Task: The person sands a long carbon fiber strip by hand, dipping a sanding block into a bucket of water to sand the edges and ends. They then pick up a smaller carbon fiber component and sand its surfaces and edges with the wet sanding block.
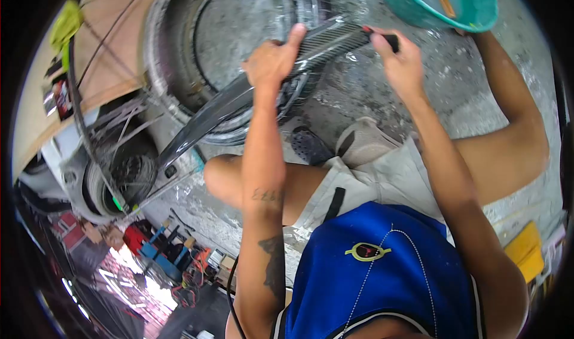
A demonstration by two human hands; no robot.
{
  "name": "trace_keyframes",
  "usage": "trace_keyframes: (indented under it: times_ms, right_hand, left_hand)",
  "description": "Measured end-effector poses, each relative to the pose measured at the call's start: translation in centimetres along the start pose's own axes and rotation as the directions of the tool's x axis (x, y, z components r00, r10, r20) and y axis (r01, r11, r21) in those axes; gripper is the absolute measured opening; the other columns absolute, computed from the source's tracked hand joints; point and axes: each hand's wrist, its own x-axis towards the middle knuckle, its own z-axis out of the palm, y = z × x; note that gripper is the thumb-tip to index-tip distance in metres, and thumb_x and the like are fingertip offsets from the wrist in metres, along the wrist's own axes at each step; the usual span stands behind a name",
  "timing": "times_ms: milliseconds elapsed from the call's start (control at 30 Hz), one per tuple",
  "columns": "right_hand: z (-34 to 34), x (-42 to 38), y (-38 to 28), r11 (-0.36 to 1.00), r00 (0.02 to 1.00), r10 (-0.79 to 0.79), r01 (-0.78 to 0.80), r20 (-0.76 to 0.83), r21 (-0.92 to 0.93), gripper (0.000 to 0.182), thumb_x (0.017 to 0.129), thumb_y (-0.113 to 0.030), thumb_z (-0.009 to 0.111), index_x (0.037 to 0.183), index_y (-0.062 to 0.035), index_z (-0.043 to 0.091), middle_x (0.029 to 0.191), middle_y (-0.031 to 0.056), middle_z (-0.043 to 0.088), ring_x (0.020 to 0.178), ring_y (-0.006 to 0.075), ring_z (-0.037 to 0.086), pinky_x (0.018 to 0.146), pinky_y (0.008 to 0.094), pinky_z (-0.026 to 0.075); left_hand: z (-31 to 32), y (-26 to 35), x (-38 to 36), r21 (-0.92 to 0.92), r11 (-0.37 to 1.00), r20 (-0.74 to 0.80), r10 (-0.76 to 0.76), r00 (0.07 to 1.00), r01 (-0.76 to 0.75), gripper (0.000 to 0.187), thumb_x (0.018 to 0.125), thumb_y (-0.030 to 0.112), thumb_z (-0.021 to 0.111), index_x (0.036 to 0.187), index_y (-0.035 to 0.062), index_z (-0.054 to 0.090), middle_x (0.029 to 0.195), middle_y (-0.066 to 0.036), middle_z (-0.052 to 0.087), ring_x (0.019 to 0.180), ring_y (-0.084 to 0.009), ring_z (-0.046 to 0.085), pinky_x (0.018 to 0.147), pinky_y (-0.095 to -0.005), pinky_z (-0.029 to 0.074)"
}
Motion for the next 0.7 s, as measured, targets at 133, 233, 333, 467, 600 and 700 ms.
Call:
trace_keyframes:
  times_ms: [133,233,333,467,600,700]
  right_hand:
    - [0.3,1.8,0.2,1.000,0.997,0.014,-0.014,0.081,-0.008,0.018,0.095,-0.015,0.069,0.109,-0.0045,0.074,0.086,-0.0002,0.069,0.073,0.0065,0.056,0.065,0.0257,0.045]
    - [0.1,0.6,0.1,0.997,0.997,0.071,-0.072,0.041,0.013,0.018,0.095,-0.017,0.070,0.109,-0.0065,0.075,0.085,0.0000,0.069,0.068,0.0049,0.053,0.058,0.0251,0.042]
    - [0.2,1.5,0.8,0.995,0.999,-0.002,-0.003,0.054,0.104,0.021,0.095,-0.019,0.071,0.108,-0.0020,0.074,0.083,-0.0004,0.068,0.070,0.0064,0.051,0.062,0.0277,0.043]
    - [-0.3,2.8,0.4,0.863,0.932,0.354,-0.356,0.073,0.359,0.020,0.094,-0.019,0.074,0.103,-0.0012,0.073,0.090,-0.0008,0.069,0.076,0.0082,0.055,0.070,0.0275,0.046]
    - [-0.8,1.5,1.1,0.762,0.911,0.412,-0.354,0.016,0.543,0.014,0.093,-0.015,0.074,0.104,-0.0052,0.075,0.091,-0.0009,0.069,0.079,0.0090,0.056,0.073,0.0271,0.047]
    - [-0.5,0.6,0.5,0.779,0.910,0.391,-0.406,0.136,0.478,0.014,0.093,-0.014,0.074,0.106,-0.0088,0.076,0.100,0.0035,0.071,0.094,0.0131,0.060,0.087,0.0301,0.048]
  left_hand:
    - [-0.3,0.6,-0.5,-0.009,1.000,0.007,-0.029,1.000,0.029,0.102,0.081,0.091,0.036,0.113,0.0018,0.075,0.119,-0.027,0.069,0.123,-0.0404,0.060,0.115,-0.0583,0.023]
    - [-0.4,0.8,-0.5,0.021,0.999,-0.017,-0.025,1.000,0.025,0.100,0.081,0.090,0.037,0.112,0.0028,0.076,0.119,-0.027,0.069,0.122,-0.0405,0.060,0.115,-0.0574,0.025]
    - [-0.3,0.6,0.1,0.022,0.999,-0.020,-0.037,0.999,0.038,0.098,0.081,0.089,0.037,0.112,0.0056,0.077,0.120,-0.026,0.069,0.123,-0.0398,0.060,0.114,-0.0566,0.025]
    - [0.1,0.6,-0.2,0.023,0.998,-0.050,-0.052,0.997,0.053,0.096,0.082,0.089,0.037,0.113,0.0073,0.077,0.120,-0.024,0.069,0.123,-0.0389,0.060,0.114,-0.0517,0.030]
    - [0.3,0.1,0.5,0.009,0.999,-0.023,-0.036,0.999,0.037,0.096,0.083,0.089,0.036,0.114,0.0073,0.076,0.119,-0.024,0.070,0.122,-0.0398,0.060,0.112,-0.0486,0.033]
    - [0.4,-0.2,0.7,-0.035,0.999,0.003,-0.004,1.000,0.004,0.094,0.085,0.088,0.036,0.114,0.0074,0.076,0.118,-0.024,0.070,0.121,-0.0407,0.061,0.111,-0.0470,0.035]
